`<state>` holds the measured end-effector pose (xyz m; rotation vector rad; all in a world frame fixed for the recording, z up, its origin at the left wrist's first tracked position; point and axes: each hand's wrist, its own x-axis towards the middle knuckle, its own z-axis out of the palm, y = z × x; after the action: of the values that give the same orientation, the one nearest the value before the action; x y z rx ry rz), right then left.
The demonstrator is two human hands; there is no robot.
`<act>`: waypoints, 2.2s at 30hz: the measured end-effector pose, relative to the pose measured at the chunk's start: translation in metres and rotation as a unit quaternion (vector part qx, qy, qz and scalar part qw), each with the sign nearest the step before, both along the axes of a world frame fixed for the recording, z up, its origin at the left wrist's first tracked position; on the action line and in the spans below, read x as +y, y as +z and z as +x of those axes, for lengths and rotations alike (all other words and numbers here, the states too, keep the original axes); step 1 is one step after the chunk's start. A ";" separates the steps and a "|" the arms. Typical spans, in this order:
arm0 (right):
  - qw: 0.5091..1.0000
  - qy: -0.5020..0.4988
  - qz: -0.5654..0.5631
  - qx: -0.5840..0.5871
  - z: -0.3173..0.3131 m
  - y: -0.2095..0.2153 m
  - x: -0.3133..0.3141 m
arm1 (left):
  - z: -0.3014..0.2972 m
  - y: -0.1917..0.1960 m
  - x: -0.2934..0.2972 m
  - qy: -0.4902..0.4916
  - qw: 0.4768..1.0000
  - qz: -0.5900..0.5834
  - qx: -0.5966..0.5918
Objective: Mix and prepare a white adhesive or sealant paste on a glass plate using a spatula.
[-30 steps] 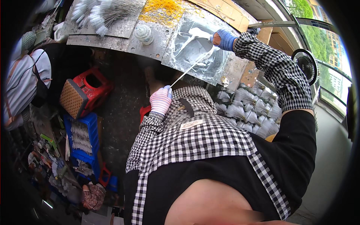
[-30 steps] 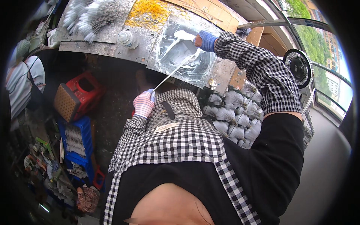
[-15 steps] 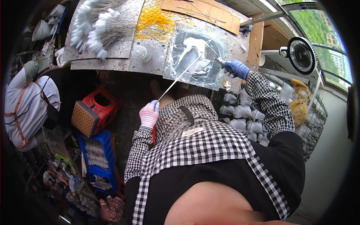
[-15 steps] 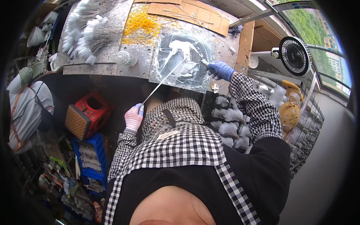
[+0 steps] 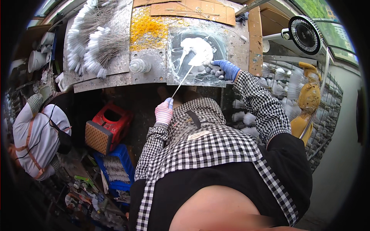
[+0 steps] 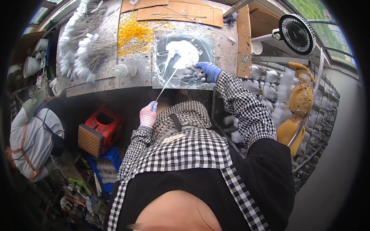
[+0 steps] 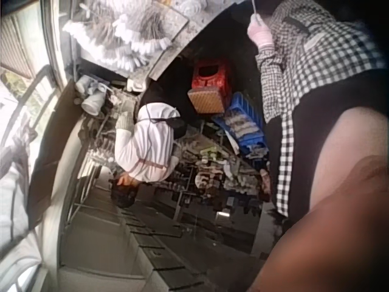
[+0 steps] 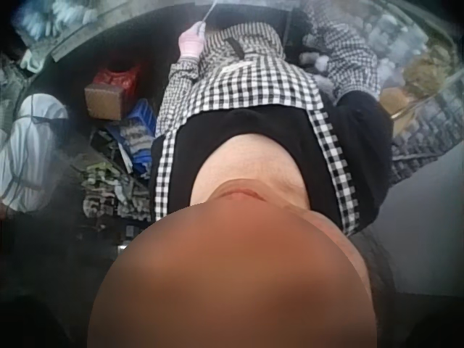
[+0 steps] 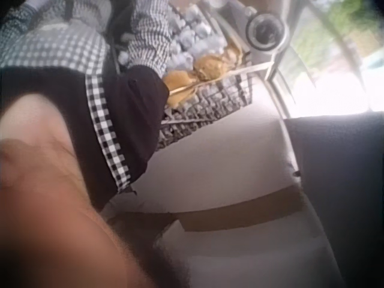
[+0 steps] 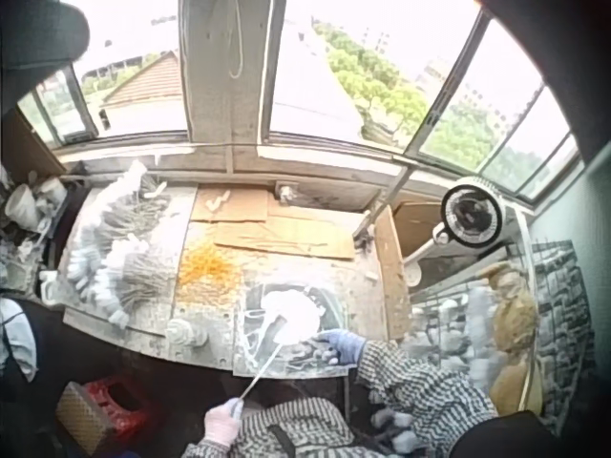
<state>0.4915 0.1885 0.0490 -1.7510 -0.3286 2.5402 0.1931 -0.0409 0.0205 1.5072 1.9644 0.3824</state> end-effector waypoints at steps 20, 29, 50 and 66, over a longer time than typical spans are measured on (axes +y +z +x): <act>0.510 0.584 0.488 -0.401 0.123 -0.019 -0.079 | -0.025 -0.010 0.034 -0.058 0.994 0.047 0.082; 0.508 0.566 0.530 -0.375 0.094 -0.036 -0.098 | -0.016 0.004 0.036 -0.069 0.994 0.060 0.056; 0.641 0.434 0.469 -0.425 -0.011 -0.033 -0.160 | -0.029 0.012 0.037 -0.090 0.992 0.080 0.033; 0.693 0.305 0.412 -0.507 -0.011 -0.012 -0.106 | -0.021 0.018 0.029 -0.092 0.993 0.067 0.026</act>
<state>0.4808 0.0827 0.0366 -2.4992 -1.9319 0.7934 0.1725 -0.0122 0.0385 1.7846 1.8503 0.4059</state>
